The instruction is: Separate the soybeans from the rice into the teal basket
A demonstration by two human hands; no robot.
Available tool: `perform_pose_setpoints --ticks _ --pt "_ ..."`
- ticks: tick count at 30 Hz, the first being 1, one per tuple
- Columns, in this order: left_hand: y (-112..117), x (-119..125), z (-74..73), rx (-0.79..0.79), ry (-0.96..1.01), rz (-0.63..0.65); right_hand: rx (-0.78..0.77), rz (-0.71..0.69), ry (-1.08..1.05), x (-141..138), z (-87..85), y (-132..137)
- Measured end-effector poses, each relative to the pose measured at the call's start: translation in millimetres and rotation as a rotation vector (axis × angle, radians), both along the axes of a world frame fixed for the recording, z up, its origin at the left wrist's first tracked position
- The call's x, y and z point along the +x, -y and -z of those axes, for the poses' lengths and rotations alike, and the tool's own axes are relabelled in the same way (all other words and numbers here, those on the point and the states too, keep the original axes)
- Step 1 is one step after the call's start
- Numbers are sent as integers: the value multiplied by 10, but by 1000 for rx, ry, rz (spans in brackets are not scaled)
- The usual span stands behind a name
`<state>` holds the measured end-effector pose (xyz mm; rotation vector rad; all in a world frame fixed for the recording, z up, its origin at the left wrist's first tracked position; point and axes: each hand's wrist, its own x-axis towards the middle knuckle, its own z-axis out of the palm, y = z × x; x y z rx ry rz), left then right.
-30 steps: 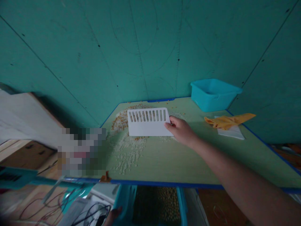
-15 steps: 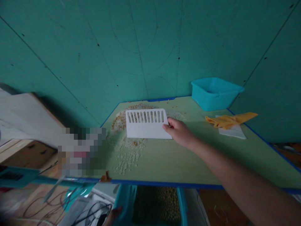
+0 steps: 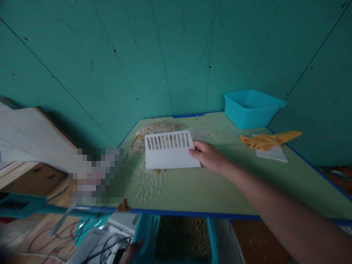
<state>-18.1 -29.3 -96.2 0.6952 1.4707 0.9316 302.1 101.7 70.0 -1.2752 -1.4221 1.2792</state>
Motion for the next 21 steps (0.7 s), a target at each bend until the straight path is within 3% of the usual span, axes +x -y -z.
perform_pose_setpoints --ticks 10,15,21 --pt "33 11 34 -8 -25 21 -106 32 -7 -75 -151 54" --pt "-17 14 33 -44 -6 44 -183 -67 25 -94 -138 81" --pt "-14 68 -25 -57 10 38 -140 -143 57 -59 -58 85"
